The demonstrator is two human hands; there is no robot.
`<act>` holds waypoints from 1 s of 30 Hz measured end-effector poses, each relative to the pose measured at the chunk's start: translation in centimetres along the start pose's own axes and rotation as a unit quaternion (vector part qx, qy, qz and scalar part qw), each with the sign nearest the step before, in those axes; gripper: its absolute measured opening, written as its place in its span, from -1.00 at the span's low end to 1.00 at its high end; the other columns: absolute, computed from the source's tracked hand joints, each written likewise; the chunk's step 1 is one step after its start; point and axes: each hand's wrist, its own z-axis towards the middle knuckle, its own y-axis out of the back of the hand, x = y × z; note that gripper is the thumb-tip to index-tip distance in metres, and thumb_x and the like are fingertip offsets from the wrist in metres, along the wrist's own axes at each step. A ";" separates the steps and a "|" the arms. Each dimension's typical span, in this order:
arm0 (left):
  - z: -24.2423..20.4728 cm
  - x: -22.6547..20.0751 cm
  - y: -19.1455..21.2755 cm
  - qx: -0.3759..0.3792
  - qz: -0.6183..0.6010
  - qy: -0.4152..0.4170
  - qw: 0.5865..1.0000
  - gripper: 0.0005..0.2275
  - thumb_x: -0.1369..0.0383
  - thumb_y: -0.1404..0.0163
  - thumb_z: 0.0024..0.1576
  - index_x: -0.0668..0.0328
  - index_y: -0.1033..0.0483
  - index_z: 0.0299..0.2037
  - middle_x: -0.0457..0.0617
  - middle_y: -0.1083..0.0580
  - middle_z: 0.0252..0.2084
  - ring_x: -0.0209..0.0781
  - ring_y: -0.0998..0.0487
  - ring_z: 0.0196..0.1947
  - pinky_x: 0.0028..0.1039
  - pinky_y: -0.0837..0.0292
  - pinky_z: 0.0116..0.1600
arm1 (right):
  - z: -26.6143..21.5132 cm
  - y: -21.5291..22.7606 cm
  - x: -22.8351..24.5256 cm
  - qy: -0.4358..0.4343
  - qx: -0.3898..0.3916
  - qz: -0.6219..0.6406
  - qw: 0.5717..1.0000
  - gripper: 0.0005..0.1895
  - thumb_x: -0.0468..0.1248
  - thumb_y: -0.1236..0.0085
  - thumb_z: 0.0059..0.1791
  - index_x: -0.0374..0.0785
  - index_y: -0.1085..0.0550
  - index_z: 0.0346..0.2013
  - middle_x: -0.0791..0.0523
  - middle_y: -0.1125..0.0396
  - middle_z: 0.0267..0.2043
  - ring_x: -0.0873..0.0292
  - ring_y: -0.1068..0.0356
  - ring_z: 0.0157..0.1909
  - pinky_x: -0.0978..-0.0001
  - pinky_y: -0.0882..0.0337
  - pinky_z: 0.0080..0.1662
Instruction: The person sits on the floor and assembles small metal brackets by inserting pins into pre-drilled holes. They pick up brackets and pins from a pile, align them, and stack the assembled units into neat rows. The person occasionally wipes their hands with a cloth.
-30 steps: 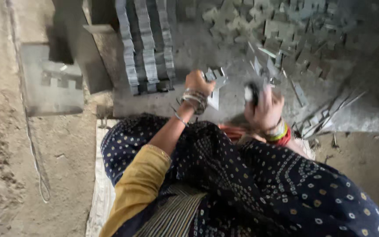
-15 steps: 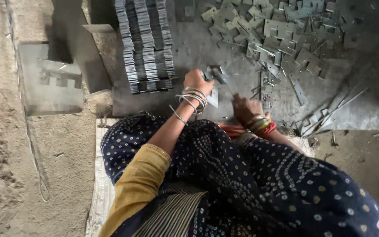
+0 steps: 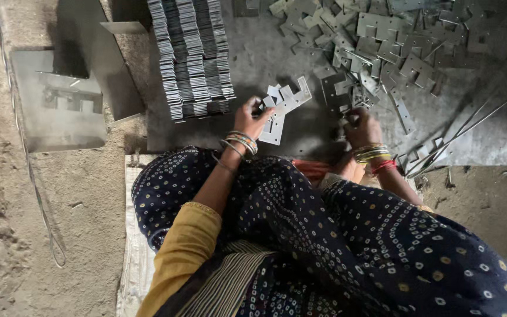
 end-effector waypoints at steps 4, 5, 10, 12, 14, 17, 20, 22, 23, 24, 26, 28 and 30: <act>-0.2 -1.3 0.8 0.027 -0.101 0.014 0.994 -0.76 0.26 -0.26 0.14 0.24 -0.51 -0.25 -0.09 -0.57 -0.37 -0.43 -0.48 -0.37 -0.52 -0.42 -0.24 | -0.9 4.4 2.6 -0.096 0.002 -0.076 0.993 -0.60 -0.08 -0.28 -0.06 -0.20 -0.52 -0.01 -0.11 -0.51 -0.29 -0.15 -0.51 -0.22 0.00 -0.49 -0.16; -0.4 -1.8 0.9 0.028 -0.144 -0.009 0.989 -0.78 0.27 -0.25 0.15 0.22 -0.52 -0.22 -0.13 -0.58 -0.32 -0.46 -0.50 -0.32 -0.55 -0.45 -0.20 | -0.9 5.1 3.5 -0.089 0.025 -0.046 0.995 -0.62 -0.09 -0.26 -0.04 -0.19 -0.53 0.00 -0.09 -0.53 -0.29 -0.10 -0.53 -0.23 0.05 -0.50 -0.14; -1.5 -4.6 1.2 0.048 -0.189 -0.022 0.981 -0.77 0.32 -0.23 0.15 0.22 -0.55 -0.07 -0.19 -0.60 -0.25 -0.48 -0.57 -0.25 -0.61 -0.49 -0.13 | 0.5 5.4 8.5 -0.018 0.138 0.378 0.915 -0.58 -0.38 -0.03 -0.04 -0.24 -0.45 0.13 0.01 -0.49 0.00 0.10 -0.58 -0.14 0.21 -0.61 -0.14; -2.2 -5.4 1.1 0.067 -0.205 -0.028 0.976 -0.78 0.35 -0.23 0.18 0.25 -0.55 -0.05 -0.17 -0.59 -0.23 -0.47 -0.55 -0.23 -0.59 -0.49 -0.13 | 0.8 4.8 9.3 -0.063 0.154 0.542 0.824 -0.71 -0.41 -0.05 0.04 -0.30 -0.44 0.07 0.00 -0.48 0.01 0.09 -0.57 -0.05 0.22 -0.61 -0.08; -2.9 -6.0 1.1 0.070 -0.193 -0.049 0.977 -0.76 0.39 -0.23 0.18 0.26 -0.53 0.00 -0.16 -0.58 -0.22 -0.47 -0.54 -0.22 -0.59 -0.49 -0.11 | 0.9 4.3 9.4 -0.083 0.152 0.620 0.765 -0.78 -0.42 -0.07 0.07 -0.35 -0.44 0.03 0.00 -0.47 0.00 0.07 -0.57 -0.01 0.21 -0.63 -0.03; -3.3 -6.6 1.3 0.086 -0.221 -0.057 0.970 -0.73 0.43 -0.20 0.19 0.26 -0.50 0.06 -0.16 -0.58 -0.17 -0.47 -0.55 -0.18 -0.59 -0.51 -0.09 | 1.1 3.4 9.5 -0.079 0.132 0.641 0.752 -0.79 -0.43 -0.11 0.06 -0.40 -0.45 -0.01 0.00 -0.46 -0.04 0.05 -0.57 -0.04 0.18 -0.64 -0.01; -3.4 -6.9 1.4 0.106 -0.253 -0.043 0.961 -0.74 0.46 -0.18 0.19 0.25 -0.49 0.06 -0.14 -0.61 -0.15 -0.47 -0.57 -0.17 -0.60 -0.53 -0.07 | 0.8 3.1 9.6 -0.066 0.108 0.677 0.725 -0.84 -0.49 -0.13 0.07 -0.42 -0.45 -0.05 0.00 -0.46 -0.09 0.04 -0.55 -0.08 0.14 -0.62 -0.03; -3.5 -7.1 1.6 0.110 -0.244 -0.024 0.963 -0.71 0.48 -0.21 0.14 0.26 -0.50 0.05 -0.10 -0.61 -0.17 -0.44 -0.56 -0.22 -0.59 -0.53 -0.13 | 0.7 3.3 9.9 -0.042 0.087 0.698 0.709 -0.85 -0.52 -0.14 0.05 -0.41 -0.46 -0.08 0.01 -0.46 -0.10 0.05 -0.55 -0.08 0.13 -0.61 0.00; -3.6 -7.2 1.7 0.108 -0.228 -0.011 0.968 -0.67 0.49 -0.25 0.09 0.28 -0.50 0.04 -0.08 -0.61 -0.19 -0.42 -0.55 -0.27 -0.58 -0.52 -0.19 | 0.7 3.6 10.1 -0.043 0.081 0.679 0.728 -0.84 -0.52 -0.11 0.04 -0.41 -0.47 -0.08 0.00 -0.47 -0.12 0.05 -0.55 -0.11 0.21 -0.56 -0.08; -3.7 -7.2 1.8 0.105 -0.212 0.002 0.972 -0.64 0.51 -0.30 0.04 0.29 -0.50 0.04 -0.05 -0.60 -0.22 -0.40 -0.54 -0.33 -0.57 -0.51 -0.24 | 0.6 4.0 10.2 -0.043 0.076 0.660 0.747 -0.82 -0.51 -0.08 0.02 -0.41 -0.48 -0.08 0.00 -0.48 -0.14 0.04 -0.55 -0.14 0.28 -0.50 -0.17; -3.8 -7.3 2.0 0.104 -0.250 -0.014 0.962 -0.62 0.51 -0.31 0.02 0.32 -0.49 0.03 -0.02 -0.61 -0.15 -0.35 -0.61 -0.22 -0.57 -0.57 -0.13 | 0.8 4.8 10.5 -0.065 0.053 0.645 0.760 -0.81 -0.51 -0.07 0.00 -0.42 -0.50 -0.09 0.01 -0.50 -0.18 0.05 -0.56 -0.17 0.34 -0.51 -0.19; -3.9 -7.0 2.3 0.088 -0.259 0.001 0.962 -0.60 0.50 -0.31 0.00 0.31 -0.47 0.03 0.01 -0.62 -0.11 -0.31 -0.66 -0.17 -0.56 -0.63 -0.10 | 1.6 5.4 10.7 -0.105 0.015 0.653 0.750 -0.83 -0.50 -0.09 -0.01 -0.42 -0.52 -0.13 0.03 -0.52 -0.20 0.10 -0.57 -0.15 0.30 -0.65 -0.07; -3.9 -6.5 2.6 0.058 -0.237 0.045 0.969 -0.60 0.46 -0.29 -0.01 0.27 -0.44 0.02 0.02 -0.62 -0.13 -0.28 -0.69 -0.17 -0.54 -0.70 -0.13 | 2.8 5.7 10.5 -0.066 -0.005 0.626 0.777 -0.87 -0.50 -0.10 0.03 -0.47 -0.50 -0.13 0.02 -0.50 -0.20 0.09 -0.55 -0.19 0.33 -0.62 -0.11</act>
